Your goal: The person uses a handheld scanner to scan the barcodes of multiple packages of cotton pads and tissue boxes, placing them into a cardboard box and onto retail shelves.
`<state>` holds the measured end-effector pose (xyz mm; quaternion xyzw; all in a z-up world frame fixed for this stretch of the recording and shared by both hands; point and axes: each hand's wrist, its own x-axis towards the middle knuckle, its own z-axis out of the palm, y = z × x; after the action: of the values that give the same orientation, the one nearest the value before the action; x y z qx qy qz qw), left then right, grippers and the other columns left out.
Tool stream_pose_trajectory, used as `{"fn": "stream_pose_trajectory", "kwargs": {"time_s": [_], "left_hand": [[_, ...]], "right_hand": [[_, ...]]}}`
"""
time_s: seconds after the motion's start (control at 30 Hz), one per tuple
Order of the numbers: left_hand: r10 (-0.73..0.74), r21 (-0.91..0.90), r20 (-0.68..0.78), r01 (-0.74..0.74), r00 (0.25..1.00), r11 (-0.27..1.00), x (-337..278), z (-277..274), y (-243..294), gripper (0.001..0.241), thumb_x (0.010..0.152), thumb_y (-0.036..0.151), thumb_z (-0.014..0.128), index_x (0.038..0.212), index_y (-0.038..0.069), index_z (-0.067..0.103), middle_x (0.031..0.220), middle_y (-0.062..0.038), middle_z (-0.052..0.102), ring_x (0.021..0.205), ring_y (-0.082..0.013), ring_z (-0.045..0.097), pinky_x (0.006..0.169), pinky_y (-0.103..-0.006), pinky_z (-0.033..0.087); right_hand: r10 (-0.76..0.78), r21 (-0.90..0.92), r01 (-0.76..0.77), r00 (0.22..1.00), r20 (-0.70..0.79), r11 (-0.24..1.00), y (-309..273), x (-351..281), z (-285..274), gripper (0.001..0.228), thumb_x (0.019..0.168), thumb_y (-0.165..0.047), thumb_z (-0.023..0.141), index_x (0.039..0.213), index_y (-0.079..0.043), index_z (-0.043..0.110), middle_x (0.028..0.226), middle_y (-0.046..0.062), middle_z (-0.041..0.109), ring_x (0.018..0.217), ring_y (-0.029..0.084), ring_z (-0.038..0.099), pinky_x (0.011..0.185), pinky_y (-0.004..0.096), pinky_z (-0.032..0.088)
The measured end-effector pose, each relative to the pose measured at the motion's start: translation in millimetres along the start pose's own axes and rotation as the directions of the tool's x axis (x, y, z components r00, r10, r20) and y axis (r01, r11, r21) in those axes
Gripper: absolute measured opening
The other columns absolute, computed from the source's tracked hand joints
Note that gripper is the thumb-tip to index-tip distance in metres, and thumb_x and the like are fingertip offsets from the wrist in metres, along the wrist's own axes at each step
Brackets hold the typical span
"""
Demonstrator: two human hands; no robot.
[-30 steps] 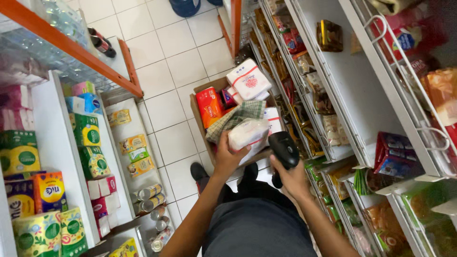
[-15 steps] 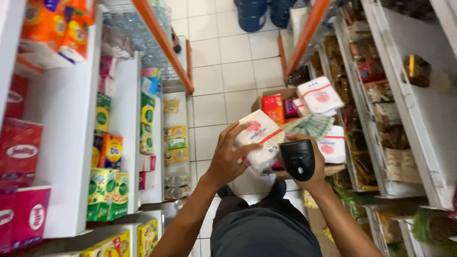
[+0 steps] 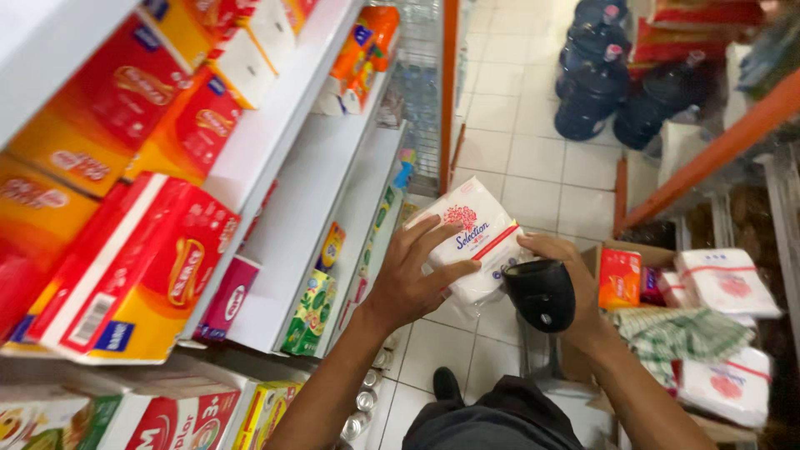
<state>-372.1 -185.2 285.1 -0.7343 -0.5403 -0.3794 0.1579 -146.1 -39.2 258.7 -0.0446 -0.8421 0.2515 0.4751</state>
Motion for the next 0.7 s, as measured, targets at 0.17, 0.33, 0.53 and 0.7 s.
{"fn": "stream_pose_trajectory", "kwargs": {"time_s": [0.17, 0.33, 0.53, 0.7], "left_hand": [[-0.045, 0.28, -0.073, 0.063, 0.996, 0.958, 18, -52, -14, 0.06, 0.073, 0.01, 0.085, 0.126, 0.032, 0.068, 0.15, -0.009, 0.051, 0.146, -0.0341, 0.043, 0.125, -0.0705, 0.023], [-0.142, 0.425, -0.24, 0.235, 0.96, 0.874, 56, -108, -28, 0.07, 0.079, 0.016, 0.087, 0.142, 0.03, 0.058, 0.158, -0.016, 0.037, 0.149, -0.0432, 0.037, 0.126, -0.0663, 0.028], [-0.057, 0.677, -0.354, 0.298, 0.934, 0.673, 104, -181, -46, 0.059, 0.089, 0.022, 0.084, 0.141, 0.017, 0.058, 0.155, -0.016, 0.044, 0.147, -0.039, 0.041, 0.123, -0.0562, 0.037], [-0.135, 0.807, -0.4, 0.418, 0.907, 0.418, 139, -232, -80, 0.05, 0.09, 0.027, 0.079, 0.135, 0.013, 0.063, 0.149, -0.015, 0.051, 0.138, -0.0356, 0.05, 0.108, -0.0509, 0.045]], "right_hand": [[0.04, 0.027, -0.038, 0.993, -0.113, 0.999, 0, 61, 41, 0.048, 0.082, -0.007, 0.085, 0.125, -0.001, 0.065, 0.123, 0.015, 0.063, 0.103, 0.022, 0.065, 0.089, 0.03, 0.053], [-0.19, -0.013, 0.194, 0.942, -0.276, 0.981, 4, 149, 72, 0.046, 0.084, -0.006, 0.088, 0.121, 0.0, 0.063, 0.121, 0.014, 0.064, 0.111, 0.025, 0.064, 0.095, 0.033, 0.053], [-0.308, 0.325, 0.465, 0.848, -0.431, 0.824, 17, 262, 101, 0.048, 0.094, -0.007, 0.081, 0.125, 0.005, 0.047, 0.122, 0.013, 0.063, 0.111, 0.021, 0.065, 0.098, 0.031, 0.053], [-0.337, 0.285, 0.456, 0.861, -0.38, 0.843, 21, 349, 115, 0.049, 0.091, -0.006, 0.086, 0.132, 0.004, 0.061, 0.124, 0.012, 0.07, 0.1, 0.019, 0.07, 0.091, 0.028, 0.056]]}}
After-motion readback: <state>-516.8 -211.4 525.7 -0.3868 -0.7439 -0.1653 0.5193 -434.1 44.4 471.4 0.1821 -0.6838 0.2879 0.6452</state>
